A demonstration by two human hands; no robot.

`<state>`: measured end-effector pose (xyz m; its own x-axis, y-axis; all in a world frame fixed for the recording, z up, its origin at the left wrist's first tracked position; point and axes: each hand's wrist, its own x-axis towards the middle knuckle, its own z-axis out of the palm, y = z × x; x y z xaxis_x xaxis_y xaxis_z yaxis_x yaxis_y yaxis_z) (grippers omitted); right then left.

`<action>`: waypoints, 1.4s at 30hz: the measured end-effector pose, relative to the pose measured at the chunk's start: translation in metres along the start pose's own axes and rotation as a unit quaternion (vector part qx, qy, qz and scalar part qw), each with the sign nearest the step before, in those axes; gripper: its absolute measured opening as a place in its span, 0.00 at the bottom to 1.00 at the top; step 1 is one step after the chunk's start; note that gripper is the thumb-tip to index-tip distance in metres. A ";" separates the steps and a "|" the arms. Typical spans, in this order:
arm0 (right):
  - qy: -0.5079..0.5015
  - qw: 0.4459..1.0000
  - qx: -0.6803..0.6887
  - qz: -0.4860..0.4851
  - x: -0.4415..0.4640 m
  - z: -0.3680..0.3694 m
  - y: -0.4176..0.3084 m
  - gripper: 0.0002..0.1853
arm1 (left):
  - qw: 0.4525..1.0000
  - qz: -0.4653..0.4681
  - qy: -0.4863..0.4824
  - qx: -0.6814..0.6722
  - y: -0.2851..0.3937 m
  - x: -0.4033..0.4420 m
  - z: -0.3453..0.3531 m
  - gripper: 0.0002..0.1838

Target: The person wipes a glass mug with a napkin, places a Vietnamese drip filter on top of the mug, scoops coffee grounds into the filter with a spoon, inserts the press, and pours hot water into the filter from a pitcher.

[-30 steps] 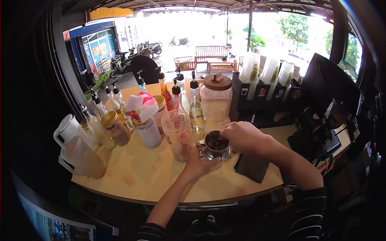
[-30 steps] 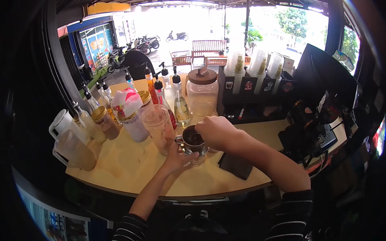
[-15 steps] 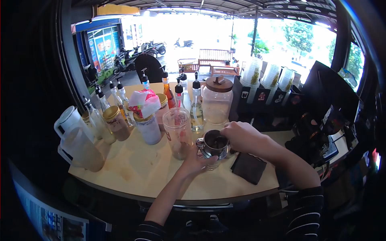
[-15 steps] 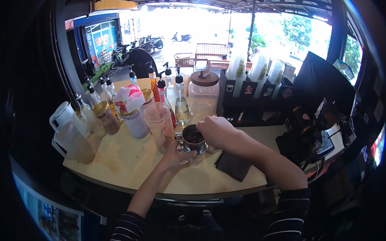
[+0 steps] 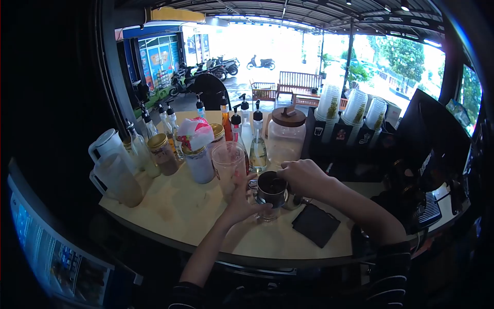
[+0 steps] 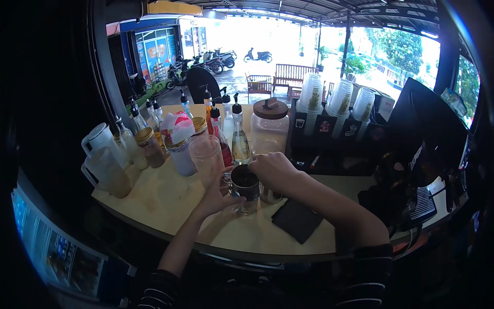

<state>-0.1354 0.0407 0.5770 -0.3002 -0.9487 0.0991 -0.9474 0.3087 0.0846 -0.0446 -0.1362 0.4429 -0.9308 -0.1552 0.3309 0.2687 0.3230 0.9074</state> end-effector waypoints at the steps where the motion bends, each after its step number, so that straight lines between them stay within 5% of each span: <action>1: 0.002 0.999 -0.049 0.012 0.000 0.003 0.001 0.08 | 0.997 0.032 0.044 0.054 0.007 -0.001 -0.001 0.47; 5: 0.032 0.999 0.015 -0.030 0.002 0.009 0.002 0.08 | 0.981 0.088 0.081 0.156 0.012 0.008 -0.001 0.52; 11: 0.069 0.984 -0.148 -0.073 0.003 0.020 0.012 0.07 | 0.986 -0.005 0.025 0.163 0.037 0.018 0.008 0.48; 14: 0.077 0.983 -0.122 -0.115 -0.005 0.016 0.005 0.06 | 0.990 0.001 0.033 0.135 0.038 0.015 0.006 0.47; 17: 0.167 0.953 -0.217 -0.128 -0.009 0.007 0.001 0.06 | 0.979 0.077 0.063 0.179 0.036 0.013 0.004 0.46; 23: 0.190 0.946 -0.198 -0.170 -0.010 0.016 0.002 0.09 | 0.958 0.163 0.070 0.224 0.041 0.022 -0.006 0.44; 42: 0.226 0.953 -0.142 -0.143 -0.024 0.004 0.006 0.11 | 0.938 0.217 0.034 0.268 0.054 0.020 -0.012 0.42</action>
<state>-0.1341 0.0653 0.5716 0.1051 -0.8904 0.4428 -0.8959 0.1085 0.4308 -0.0454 -0.1332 0.5020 -0.7397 0.0462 0.6713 0.4390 0.7892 0.4295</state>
